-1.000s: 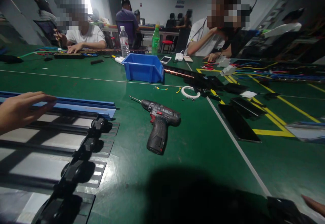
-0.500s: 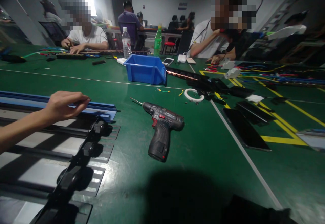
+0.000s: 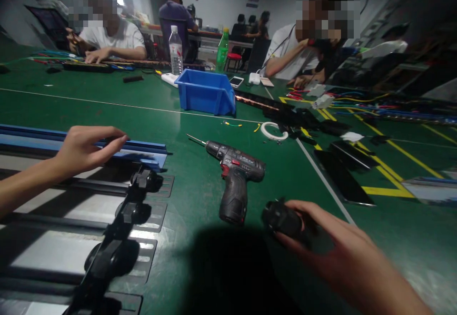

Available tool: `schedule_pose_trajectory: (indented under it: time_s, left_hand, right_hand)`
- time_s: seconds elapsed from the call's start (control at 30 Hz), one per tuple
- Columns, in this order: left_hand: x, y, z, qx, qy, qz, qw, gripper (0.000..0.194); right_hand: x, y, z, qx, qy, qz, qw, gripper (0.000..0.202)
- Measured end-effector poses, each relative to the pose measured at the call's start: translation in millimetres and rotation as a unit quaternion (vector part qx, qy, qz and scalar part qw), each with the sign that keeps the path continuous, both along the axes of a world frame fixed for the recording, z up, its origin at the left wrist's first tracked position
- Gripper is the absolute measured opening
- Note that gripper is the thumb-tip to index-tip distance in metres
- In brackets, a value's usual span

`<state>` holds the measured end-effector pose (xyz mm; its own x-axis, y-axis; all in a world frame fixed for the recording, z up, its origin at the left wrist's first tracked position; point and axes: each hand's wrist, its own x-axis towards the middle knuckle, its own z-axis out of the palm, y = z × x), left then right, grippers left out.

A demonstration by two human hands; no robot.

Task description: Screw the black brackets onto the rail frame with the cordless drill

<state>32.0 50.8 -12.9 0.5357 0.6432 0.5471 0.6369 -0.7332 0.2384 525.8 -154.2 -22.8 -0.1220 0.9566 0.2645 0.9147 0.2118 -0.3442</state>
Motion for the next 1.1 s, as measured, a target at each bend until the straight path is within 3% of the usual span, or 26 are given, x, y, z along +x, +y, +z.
schedule_pose_trajectory:
  time_s: [0.1,0.27,0.43,0.6,0.73,0.83,0.9,1.0,1.1]
  left_hand:
    - [2.0,0.5,-0.5,-0.012,-0.004,0.0,1.0,0.022]
    - [2.9,1.6,-0.6,-0.026,-0.008,0.007,1.0,0.023]
    - [1.2,3.6,0.9,-0.042,-0.014,0.014,0.999,0.024]
    - [-1.9,5.3,0.9,-0.074,-0.013,0.038,0.996,0.027]
    - [-2.7,4.7,0.7,-0.076,-0.004,0.04,0.996,0.029]
    - [-3.0,4.5,0.5,-0.076,-0.005,0.043,0.996,0.029]
    - [-3.2,4.9,0.3,-0.075,-0.007,0.047,0.996,0.03]
    - [-3.2,5.2,1.0,-0.078,-0.01,0.056,0.995,0.03]
    - [-2.9,4.5,2.5,-0.09,-0.016,0.065,0.994,0.03]
  right_hand:
    - [-33.1,28.3,10.1,-0.048,-0.005,0.036,0.998,0.045]
    - [-84.7,83.6,21.7,-0.015,0.018,0.117,0.993,0.044]
    - [-103.3,116.9,16.8,-0.023,0.078,0.13,0.988,0.041]
    - [-62.7,117.4,33.0,0.009,0.091,0.057,0.994,0.042]
    - [-1.3,129.2,36.8,0.057,0.074,-0.085,0.992,0.051]
    - [36.0,146.4,17.8,0.054,0.125,-0.148,0.979,0.054]
    - [50.3,156.0,0.3,0.054,0.178,-0.147,0.972,0.05]
    - [59.6,163.5,-20.5,0.049,0.221,-0.132,0.965,0.051]
    - [64.3,164.8,-28.9,0.048,0.202,-0.147,0.967,0.061]
